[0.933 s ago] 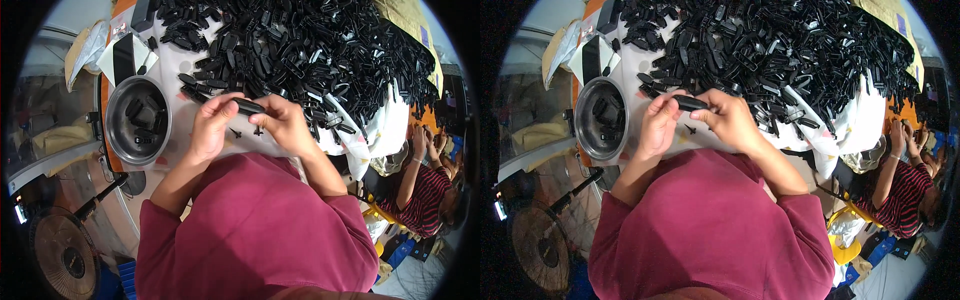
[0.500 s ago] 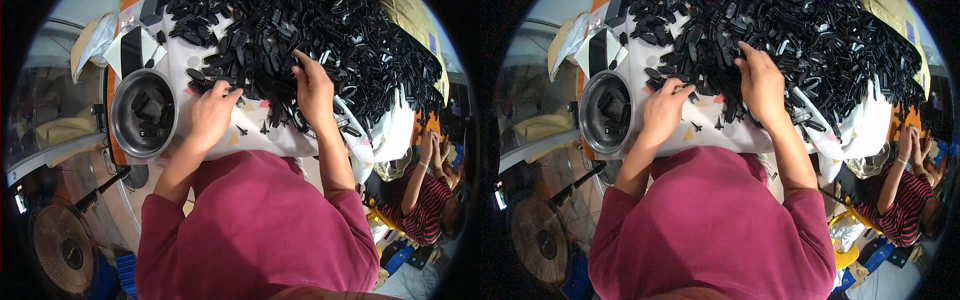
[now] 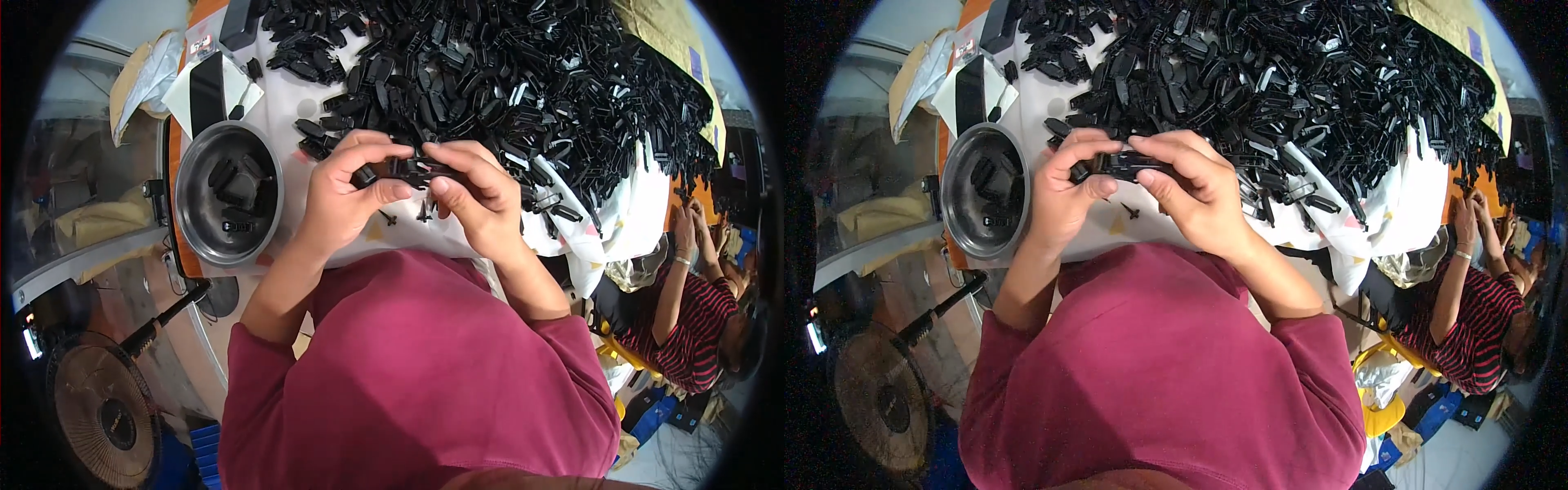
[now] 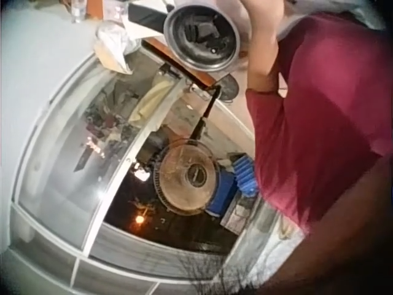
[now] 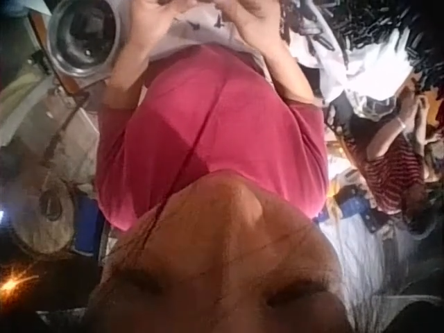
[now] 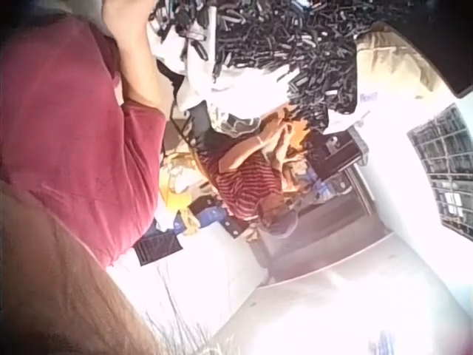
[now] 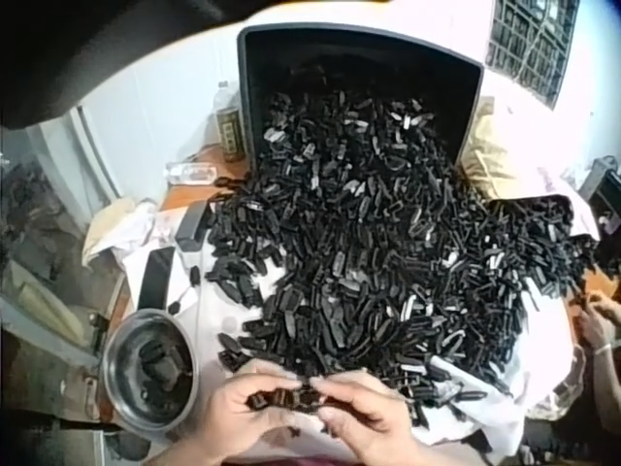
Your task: Assembling small black plastic components by hand on a workbench.
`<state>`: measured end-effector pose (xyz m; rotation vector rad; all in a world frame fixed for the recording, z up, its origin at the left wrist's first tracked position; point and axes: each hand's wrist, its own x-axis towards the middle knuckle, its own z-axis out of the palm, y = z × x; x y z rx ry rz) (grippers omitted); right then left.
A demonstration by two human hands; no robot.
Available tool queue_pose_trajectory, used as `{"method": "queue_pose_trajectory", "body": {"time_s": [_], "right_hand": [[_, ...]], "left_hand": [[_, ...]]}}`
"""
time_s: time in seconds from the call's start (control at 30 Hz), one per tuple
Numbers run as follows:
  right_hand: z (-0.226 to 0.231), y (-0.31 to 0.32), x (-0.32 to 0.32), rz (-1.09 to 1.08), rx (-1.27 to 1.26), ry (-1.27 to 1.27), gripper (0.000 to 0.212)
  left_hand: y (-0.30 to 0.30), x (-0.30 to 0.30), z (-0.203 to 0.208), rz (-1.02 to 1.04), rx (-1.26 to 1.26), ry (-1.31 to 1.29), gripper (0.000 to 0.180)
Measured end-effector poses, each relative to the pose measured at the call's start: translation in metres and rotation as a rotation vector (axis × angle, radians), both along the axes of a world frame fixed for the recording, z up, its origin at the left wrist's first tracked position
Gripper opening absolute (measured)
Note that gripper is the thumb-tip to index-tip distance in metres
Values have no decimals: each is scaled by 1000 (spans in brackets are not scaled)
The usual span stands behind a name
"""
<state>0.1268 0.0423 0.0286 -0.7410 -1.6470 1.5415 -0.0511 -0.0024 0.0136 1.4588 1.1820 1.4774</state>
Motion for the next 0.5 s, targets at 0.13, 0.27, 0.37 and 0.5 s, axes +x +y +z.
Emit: {"method": "queue_pose_trajectory", "body": {"time_s": [0.13, 0.27, 0.37, 0.5], "right_hand": [[3, 2, 0, -46, 338, -27, 27], [7, 6, -2, -111, 616, -150, 30], [11, 9, 2, -102, 828, -286, 33], [11, 6, 5, -1, 832, -386, 36]], "left_hand": [[-3, 4, 13, 2, -43, 83, 37], [-4, 0, 21, 29, 11, 240, 36], [-6, -3, 24, 43, 16, 339, 35], [-7, -5, 19, -37, -50, 352, 33]]}}
